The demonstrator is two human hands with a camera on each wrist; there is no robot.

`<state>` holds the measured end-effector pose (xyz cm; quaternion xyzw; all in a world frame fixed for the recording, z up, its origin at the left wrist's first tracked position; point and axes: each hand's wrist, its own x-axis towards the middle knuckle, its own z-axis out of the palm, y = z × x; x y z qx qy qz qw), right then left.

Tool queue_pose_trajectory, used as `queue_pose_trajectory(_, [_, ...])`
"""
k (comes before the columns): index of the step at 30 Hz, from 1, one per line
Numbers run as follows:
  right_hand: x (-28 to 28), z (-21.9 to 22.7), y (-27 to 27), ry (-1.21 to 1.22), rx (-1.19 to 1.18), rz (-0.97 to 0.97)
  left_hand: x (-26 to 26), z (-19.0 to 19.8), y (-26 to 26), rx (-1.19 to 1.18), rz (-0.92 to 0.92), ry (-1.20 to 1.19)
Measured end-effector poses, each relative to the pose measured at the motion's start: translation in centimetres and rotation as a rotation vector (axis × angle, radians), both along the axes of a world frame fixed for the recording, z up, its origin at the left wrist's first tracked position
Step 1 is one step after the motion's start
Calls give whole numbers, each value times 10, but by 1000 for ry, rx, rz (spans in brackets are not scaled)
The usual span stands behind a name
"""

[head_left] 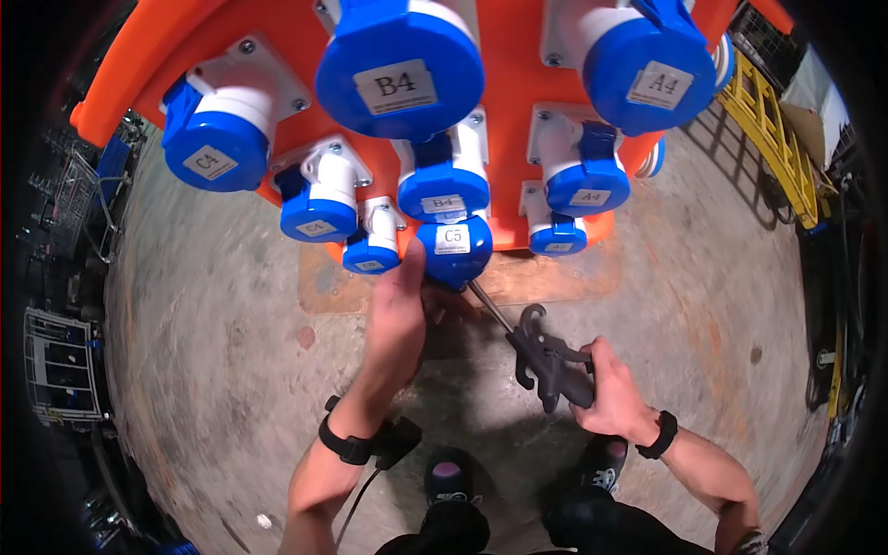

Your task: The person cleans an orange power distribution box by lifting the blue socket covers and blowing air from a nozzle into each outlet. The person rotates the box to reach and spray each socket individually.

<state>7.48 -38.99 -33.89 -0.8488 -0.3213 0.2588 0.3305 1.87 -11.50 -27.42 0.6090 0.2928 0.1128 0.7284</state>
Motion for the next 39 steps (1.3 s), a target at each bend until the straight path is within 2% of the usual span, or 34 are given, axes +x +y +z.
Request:
queue_pose_trajectory(3, [2, 0, 4, -67, 96, -32, 0, -5, 7, 25, -22, 8])
queue_pose_trajectory(7, [2, -6, 2, -108, 111, -89, -2, -11, 6, 74, -9, 31])
queue_pose_trajectory(9, [2, -1, 0, -23, -9, -105, -2, -11, 4, 72, -30, 48])
queue_pose_trajectory(13, [-1, 0, 2, -13, -14, -94, -1, -13, -2, 123, -54, 49])
queue_pose_trajectory(18, [-5, -2, 8, 1, 0, -39, 0, -28, -3, 174, 53, -98])
queue_pose_trajectory(22, [-5, -4, 9, 23, -61, -34, 2, -12, 1, 211, 55, -38])
queue_pose_trajectory(24, [-6, -7, 6, 73, -47, -53, 6, 2, -4, 56, 171, -65])
queue_pose_trajectory(25, [-7, -7, 5, 77, -49, -58, 8, 2, -3, 54, 166, -62])
queue_pose_trajectory(28, [-9, -4, 5, 110, -66, -87, 12, 0, -4, -133, 328, -107])
queue_pose_trajectory(30, [-9, -3, 6, 176, -85, -92, 13, -4, -3, -126, 331, -121])
queue_pose_trajectory(39, [-7, -7, 9, 183, -78, -79, 12, -12, 3, -107, 295, -160])
